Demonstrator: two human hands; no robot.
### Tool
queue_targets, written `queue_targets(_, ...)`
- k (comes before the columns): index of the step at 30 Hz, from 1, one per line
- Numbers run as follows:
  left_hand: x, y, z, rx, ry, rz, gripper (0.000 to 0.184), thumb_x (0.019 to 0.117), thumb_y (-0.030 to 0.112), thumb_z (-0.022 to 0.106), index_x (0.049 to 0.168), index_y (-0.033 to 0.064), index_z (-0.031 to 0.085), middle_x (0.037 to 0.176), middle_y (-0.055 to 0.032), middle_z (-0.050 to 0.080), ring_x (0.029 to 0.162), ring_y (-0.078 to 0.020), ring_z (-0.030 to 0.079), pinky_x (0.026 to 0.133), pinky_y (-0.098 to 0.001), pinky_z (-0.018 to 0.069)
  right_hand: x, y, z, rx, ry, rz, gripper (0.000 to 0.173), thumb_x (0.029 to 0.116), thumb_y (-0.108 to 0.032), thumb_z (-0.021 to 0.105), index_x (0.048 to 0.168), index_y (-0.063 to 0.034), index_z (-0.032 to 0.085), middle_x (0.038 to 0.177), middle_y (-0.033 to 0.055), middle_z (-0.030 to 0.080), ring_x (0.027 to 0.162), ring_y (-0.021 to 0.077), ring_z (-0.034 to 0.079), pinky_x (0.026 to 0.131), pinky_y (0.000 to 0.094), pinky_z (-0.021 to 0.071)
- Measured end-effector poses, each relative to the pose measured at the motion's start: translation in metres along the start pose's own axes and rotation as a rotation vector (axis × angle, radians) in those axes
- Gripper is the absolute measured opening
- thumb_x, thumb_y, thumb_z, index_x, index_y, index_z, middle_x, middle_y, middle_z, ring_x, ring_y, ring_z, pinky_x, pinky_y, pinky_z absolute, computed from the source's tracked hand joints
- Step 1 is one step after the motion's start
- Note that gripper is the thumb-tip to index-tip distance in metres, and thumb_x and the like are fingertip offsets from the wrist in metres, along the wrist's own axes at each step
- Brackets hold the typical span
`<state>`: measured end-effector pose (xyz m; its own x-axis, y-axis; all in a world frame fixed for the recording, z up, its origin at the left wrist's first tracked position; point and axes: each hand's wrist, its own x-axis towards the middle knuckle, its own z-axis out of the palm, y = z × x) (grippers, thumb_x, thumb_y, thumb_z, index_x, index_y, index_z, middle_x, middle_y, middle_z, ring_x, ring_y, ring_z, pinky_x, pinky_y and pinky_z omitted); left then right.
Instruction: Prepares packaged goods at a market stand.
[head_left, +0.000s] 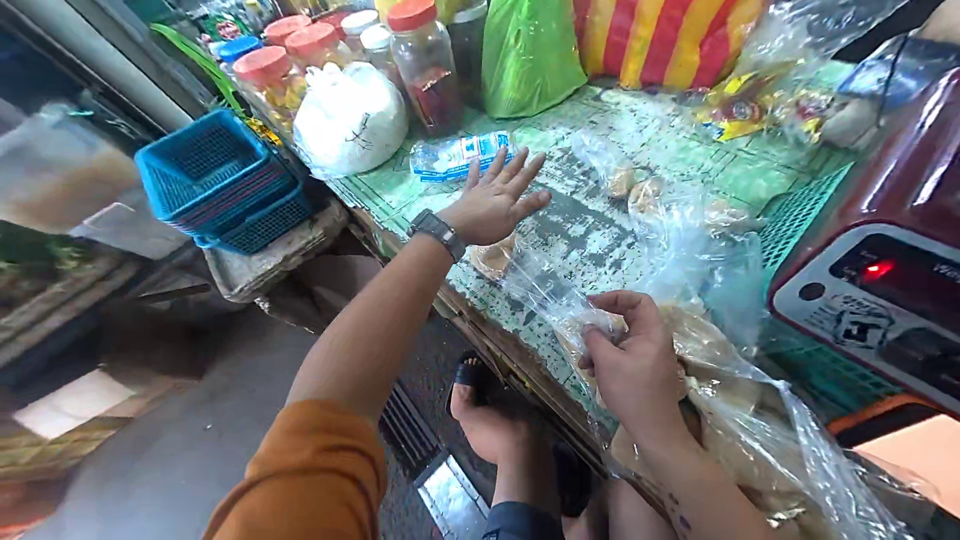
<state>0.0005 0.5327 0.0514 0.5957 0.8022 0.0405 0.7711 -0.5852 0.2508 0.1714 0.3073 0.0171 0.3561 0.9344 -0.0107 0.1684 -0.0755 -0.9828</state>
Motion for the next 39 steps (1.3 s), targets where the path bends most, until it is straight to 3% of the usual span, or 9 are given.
queue_targets(3, 0.006, 0.011, 0.048, 0.159, -0.05, -0.029, 0.083, 0.0988, 0.076, 0.024, 0.166, 0.027, 0.021, 0.173, -0.0075, 0.016, 0.159, -0.0372, 0.008, 0.12, -0.0747, 0.0034, 0.001, 0.004, -0.001, -0.042, -0.008, 0.001, 0.035, 0.089, 0.0, 0.064, 0.122, -0.008, 0.059, 0.105, 0.0058, 0.07, 0.055, 0.0113, 0.065, 0.049, 0.0283, 0.0592)
queue_targets(7, 0.008, 0.029, 0.064, 0.215, -0.088, -0.096, 0.086, 0.0958, 0.081, 0.017, 0.166, 0.0322, 0.016, 0.173, -0.012, 0.008, 0.158, -0.0423, 0.0, 0.117, -0.0782, -0.0021, 0.0, 0.01, -0.001, -0.088, -0.038, -0.026, 0.038, 0.0908, 0.0, 0.065, 0.126, -0.0109, 0.059, 0.115, 0.008, 0.068, 0.061, 0.0166, 0.068, 0.056, 0.0374, 0.062)
queue_targets(10, 0.0, 0.024, 0.041, -0.195, -0.13, -0.109, 0.06, 0.1107, 0.049, 0.025, 0.165, 0.0235, 0.025, 0.173, -0.0065, 0.014, 0.159, -0.0387, 0.005, 0.116, -0.0796, 0.0043, -0.004, 0.007, -0.002, -0.07, -0.058, -0.026, 0.038, 0.0924, -0.001, 0.063, 0.128, -0.0117, 0.058, 0.121, 0.0082, 0.067, 0.061, 0.0178, 0.068, 0.056, 0.0381, 0.0623)
queue_targets(12, 0.002, 0.016, 0.015, -0.403, -0.068, -0.139, 0.071, 0.106, 0.063, 0.008, 0.166, 0.0268, 0.021, 0.172, -0.0015, 0.018, 0.159, -0.0278, 0.012, 0.124, -0.0694, 0.0091, 0.0, 0.005, -0.004, -0.078, -0.059, -0.031, 0.037, 0.0912, -0.002, 0.063, 0.127, -0.0108, 0.059, 0.119, 0.009, 0.067, 0.062, 0.0171, 0.068, 0.057, 0.0369, 0.0621)
queue_targets(15, 0.001, 0.014, 0.009, -0.17, 0.006, -0.03, 0.07, 0.1069, 0.06, 0.012, 0.166, 0.0234, 0.02, 0.173, -0.0057, 0.015, 0.16, -0.0343, 0.003, 0.119, -0.0743, -0.0042, 0.001, 0.002, -0.005, -0.114, -0.081, 0.008, 0.037, 0.0918, -0.002, 0.063, 0.128, -0.0102, 0.061, 0.117, 0.0094, 0.067, 0.065, 0.0159, 0.068, 0.059, 0.0352, 0.0611)
queue_targets(17, -0.008, 0.02, 0.029, 0.027, -0.027, 0.039, 0.069, 0.1069, 0.06, 0.02, 0.166, 0.0231, 0.023, 0.172, -0.0072, 0.016, 0.159, -0.0373, 0.004, 0.119, -0.0752, -0.0022, 0.001, 0.001, -0.005, -0.139, -0.079, 0.02, 0.037, 0.0915, -0.002, 0.062, 0.127, -0.0114, 0.062, 0.113, 0.0089, 0.068, 0.063, 0.0153, 0.066, 0.059, 0.0351, 0.0601)
queue_targets(25, -0.013, 0.007, 0.05, 0.115, -0.116, -0.005, 0.082, 0.1008, 0.073, 0.02, 0.167, 0.0249, 0.013, 0.173, -0.0054, 0.014, 0.16, -0.0342, 0.006, 0.122, -0.0712, 0.0013, 0.001, 0.008, -0.009, 0.025, 0.042, -0.054, 0.018, 0.0893, 0.006, 0.061, 0.098, -0.0079, 0.069, 0.11, 0.0018, 0.074, 0.064, 0.0117, 0.065, 0.054, 0.0311, 0.0539)
queue_targets(30, -0.009, 0.015, 0.025, -0.118, -0.105, -0.017, 0.064, 0.111, 0.05, 0.019, 0.165, 0.0157, 0.023, 0.172, -0.0059, 0.017, 0.159, -0.0345, 0.006, 0.119, -0.0749, 0.0007, 0.002, 0.0, -0.013, -0.057, -0.034, -0.021, 0.019, 0.0903, -0.001, 0.061, 0.106, -0.009, 0.069, 0.108, 0.0043, 0.072, 0.066, 0.0138, 0.064, 0.06, 0.0362, 0.0554)
queue_targets(39, -0.012, 0.03, 0.065, 0.187, -0.074, -0.104, 0.086, 0.098, 0.078, 0.022, 0.166, 0.0258, 0.018, 0.173, -0.0099, 0.014, 0.159, -0.0347, 0.01, 0.123, -0.0689, 0.0057, 0.003, 0.002, -0.009, -0.114, -0.055, 0.013, 0.02, 0.0914, 0.002, 0.063, 0.106, -0.0095, 0.071, 0.106, 0.0084, 0.07, 0.065, 0.0173, 0.064, 0.063, 0.0392, 0.0575)
